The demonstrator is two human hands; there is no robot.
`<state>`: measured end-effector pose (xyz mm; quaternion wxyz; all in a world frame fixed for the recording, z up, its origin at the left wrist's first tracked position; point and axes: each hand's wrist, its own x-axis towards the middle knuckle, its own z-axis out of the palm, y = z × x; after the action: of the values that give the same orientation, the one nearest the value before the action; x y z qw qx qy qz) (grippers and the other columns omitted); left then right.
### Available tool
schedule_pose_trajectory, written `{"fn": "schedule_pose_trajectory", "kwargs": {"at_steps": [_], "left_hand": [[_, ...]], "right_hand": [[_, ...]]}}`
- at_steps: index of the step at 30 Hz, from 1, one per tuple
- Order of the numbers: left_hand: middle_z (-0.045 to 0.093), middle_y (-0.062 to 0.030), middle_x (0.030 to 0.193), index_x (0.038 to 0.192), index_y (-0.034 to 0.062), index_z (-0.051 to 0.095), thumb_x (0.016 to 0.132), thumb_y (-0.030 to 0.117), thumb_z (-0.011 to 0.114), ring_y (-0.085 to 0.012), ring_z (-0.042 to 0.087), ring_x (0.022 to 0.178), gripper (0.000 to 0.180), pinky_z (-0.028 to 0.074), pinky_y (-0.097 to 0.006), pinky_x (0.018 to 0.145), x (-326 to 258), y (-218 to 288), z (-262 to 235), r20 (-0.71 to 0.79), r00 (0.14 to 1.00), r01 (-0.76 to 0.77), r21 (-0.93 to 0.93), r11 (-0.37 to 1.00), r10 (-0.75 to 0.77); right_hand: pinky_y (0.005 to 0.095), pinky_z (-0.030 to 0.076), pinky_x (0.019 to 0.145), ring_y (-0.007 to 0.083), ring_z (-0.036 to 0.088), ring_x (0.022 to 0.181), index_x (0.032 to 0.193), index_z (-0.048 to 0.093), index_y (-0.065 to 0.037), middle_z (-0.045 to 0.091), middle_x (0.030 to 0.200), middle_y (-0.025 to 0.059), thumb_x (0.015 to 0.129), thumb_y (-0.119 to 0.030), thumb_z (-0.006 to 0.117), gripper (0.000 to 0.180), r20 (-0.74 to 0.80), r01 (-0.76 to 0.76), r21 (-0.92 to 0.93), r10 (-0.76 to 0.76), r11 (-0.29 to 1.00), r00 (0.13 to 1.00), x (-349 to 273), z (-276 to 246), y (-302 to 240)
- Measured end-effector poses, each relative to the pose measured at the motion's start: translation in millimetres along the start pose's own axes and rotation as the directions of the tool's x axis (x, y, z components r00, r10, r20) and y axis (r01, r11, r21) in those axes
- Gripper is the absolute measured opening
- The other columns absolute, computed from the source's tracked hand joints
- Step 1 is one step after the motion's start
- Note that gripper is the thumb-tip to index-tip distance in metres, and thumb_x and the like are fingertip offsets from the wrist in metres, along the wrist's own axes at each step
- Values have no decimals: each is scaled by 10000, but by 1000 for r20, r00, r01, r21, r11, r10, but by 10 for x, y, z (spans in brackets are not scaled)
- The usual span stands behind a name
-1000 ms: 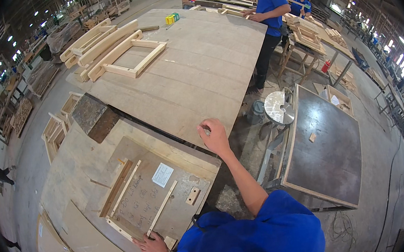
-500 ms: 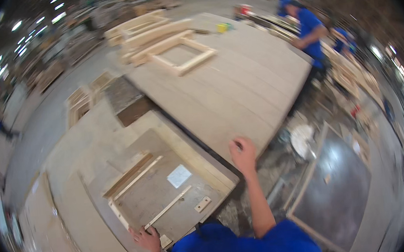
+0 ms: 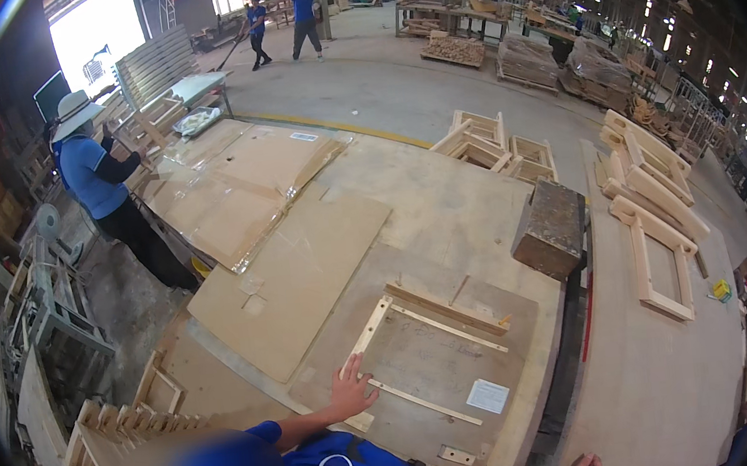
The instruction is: The person assembles wooden chair frames by inserting dowels into pre-drilled holes and tapping them into place. They repeatedly pick up frames, align dowels, and place the assembled units on a nearby table.
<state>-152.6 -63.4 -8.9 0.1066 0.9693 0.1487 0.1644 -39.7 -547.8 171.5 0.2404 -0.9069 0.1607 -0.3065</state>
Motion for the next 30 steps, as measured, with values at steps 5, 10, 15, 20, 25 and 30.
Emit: {"fn": "schedule_pose_trajectory", "kwargs": {"at_steps": [5,10,15,20,25,30], "left_hand": [[305,-227,1520,991,91,675,789,430,663,-324,286,1412,395,316,-541,984,15,41,-6,3,1000,-1,-10,1000,1],[309,-219,1519,991,95,680,787,429,662,-318,291,1410,392,319,-534,977,52,75,-2,17,1000,8,-9,1000,-8],[319,-216,1514,990,90,681,779,426,666,-313,303,1401,397,324,-528,975,56,47,-43,-7,1000,-6,-4,1000,6],[329,-215,1509,995,89,682,773,424,667,-310,305,1398,402,325,-529,973,49,41,-65,-13,1000,-12,5,1000,12],[322,-219,1512,994,89,680,780,419,662,-314,302,1399,394,325,-532,973,43,40,-68,-17,1000,-15,-16,1000,15],[305,-222,1520,1006,90,677,787,418,659,-320,291,1405,395,323,-537,975,31,25,-42,-14,1000,-18,-17,1000,18]], "right_hand": [[425,505,836,358,635,916,1051,681,27,678,992,218,867,-303,690,377,15,-33,-5,33,999,999,15,49,37],[426,503,848,360,633,924,1048,683,26,679,1009,218,869,-308,688,379,4,-99,71,99,993,995,10,-5,-144],[427,502,858,368,634,938,1051,684,30,679,1020,220,873,-332,678,403,-2,-68,36,68,997,998,-12,17,-70],[429,507,844,367,635,918,1042,689,22,679,1003,217,880,-348,664,404,-12,-40,22,40,999,999,-17,13,-101],[430,511,831,361,639,915,1025,695,11,681,998,211,877,-370,666,410,-11,-25,10,25,1000,1000,-8,34,-42],[433,511,829,361,639,915,1032,693,6,683,995,208,875,-391,664,428,-11,-18,-2,18,1000,1000,-10,44,-2]]}}
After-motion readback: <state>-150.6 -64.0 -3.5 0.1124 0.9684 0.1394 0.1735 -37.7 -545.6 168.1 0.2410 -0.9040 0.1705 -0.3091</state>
